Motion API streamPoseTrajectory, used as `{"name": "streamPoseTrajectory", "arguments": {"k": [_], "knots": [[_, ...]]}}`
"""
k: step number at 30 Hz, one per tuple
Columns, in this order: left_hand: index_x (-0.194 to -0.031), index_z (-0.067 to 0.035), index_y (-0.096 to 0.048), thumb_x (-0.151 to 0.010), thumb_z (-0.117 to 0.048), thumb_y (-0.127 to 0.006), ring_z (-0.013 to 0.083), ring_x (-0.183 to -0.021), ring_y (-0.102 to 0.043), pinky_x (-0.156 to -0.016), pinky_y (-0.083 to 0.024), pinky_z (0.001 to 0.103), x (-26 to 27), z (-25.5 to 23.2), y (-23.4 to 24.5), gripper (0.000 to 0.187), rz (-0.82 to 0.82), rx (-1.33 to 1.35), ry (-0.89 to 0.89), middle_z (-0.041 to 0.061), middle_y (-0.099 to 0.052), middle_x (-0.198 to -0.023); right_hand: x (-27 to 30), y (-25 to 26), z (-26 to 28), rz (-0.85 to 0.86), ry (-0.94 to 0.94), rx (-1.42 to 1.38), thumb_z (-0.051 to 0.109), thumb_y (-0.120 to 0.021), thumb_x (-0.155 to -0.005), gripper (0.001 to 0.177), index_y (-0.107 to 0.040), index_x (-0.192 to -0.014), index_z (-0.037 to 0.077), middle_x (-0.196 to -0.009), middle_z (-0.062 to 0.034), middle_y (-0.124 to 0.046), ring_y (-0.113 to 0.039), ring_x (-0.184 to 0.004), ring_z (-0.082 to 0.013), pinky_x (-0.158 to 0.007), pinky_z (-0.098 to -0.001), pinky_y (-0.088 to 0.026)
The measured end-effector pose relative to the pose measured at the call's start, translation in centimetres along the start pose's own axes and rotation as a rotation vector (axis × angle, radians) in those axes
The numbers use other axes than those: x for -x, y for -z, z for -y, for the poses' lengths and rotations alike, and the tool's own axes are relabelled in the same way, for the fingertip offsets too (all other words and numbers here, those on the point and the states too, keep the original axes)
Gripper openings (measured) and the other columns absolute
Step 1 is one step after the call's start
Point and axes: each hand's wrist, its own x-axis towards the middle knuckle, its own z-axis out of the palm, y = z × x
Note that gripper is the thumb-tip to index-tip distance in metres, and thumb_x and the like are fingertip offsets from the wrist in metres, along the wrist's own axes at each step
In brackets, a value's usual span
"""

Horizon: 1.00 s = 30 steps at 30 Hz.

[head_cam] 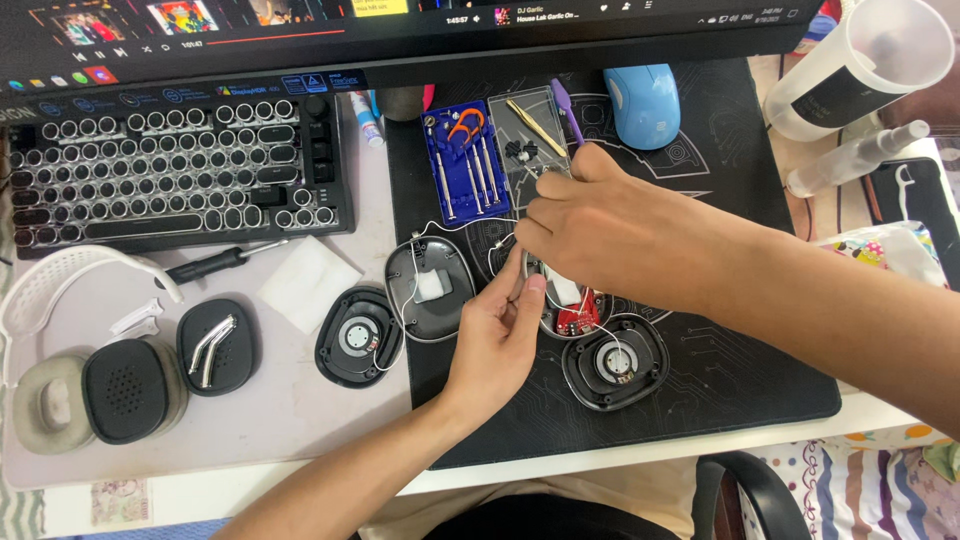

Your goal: The person disassembles the ear cup of a pair of headphones by hand and using a small screwdriver, revealing the internal wiring and circuit board. They then separate the speaker component and manipulate small wires near the connection points.

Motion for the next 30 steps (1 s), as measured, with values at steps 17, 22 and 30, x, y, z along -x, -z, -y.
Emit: {"name": "streamPoseTrajectory", "arguments": {"k": [17,22,30], "knots": [[-0.16,-0.009,-0.038,-0.105,-0.024,-0.049,0.0033,-0.061,-0.022,-0.051,-0.022,0.022,0.2,-0.7,0.1,0.058,0.034,0.064,-0.01,-0.012,-0.035,-0.075,-0.2,0.3,0.0,-0.011,-0.022,-0.02,0.011,-0.073,-0.091,0.018,-0.061,-0.086,0.023,-0.073,0.0073,-0.058,-0.059,-0.078,-0.019,-0.077,-0.0367,-0.039],[-0.16,-0.009,-0.04,-0.106,-0.024,-0.05,0.0031,-0.063,-0.025,-0.053,-0.026,0.02,0.1,-0.5,0.1,0.058,0.021,0.027,-0.02,-0.013,-0.048,-0.087,0.0,0.1,0.0,-0.073,0.011,0.006,0.012,-0.072,-0.093,0.016,-0.063,-0.084,0.023,-0.068,0.0082,-0.059,-0.063,-0.074,-0.0187,-0.076,-0.0362,-0.039],[-0.161,-0.007,-0.037,-0.105,-0.023,-0.053,0.0044,-0.066,-0.025,-0.055,-0.026,0.019,0.2,-0.2,0.1,0.061,0.011,0.086,0.006,-0.014,-0.052,-0.11,1.0,-0.5,1.4,0.071,-0.284,-0.521,-0.006,-0.057,-0.085,0.017,-0.056,-0.093,0.01,-0.092,-0.0071,-0.057,-0.06,-0.065,-0.0279,-0.072,-0.0426,-0.051]]}}
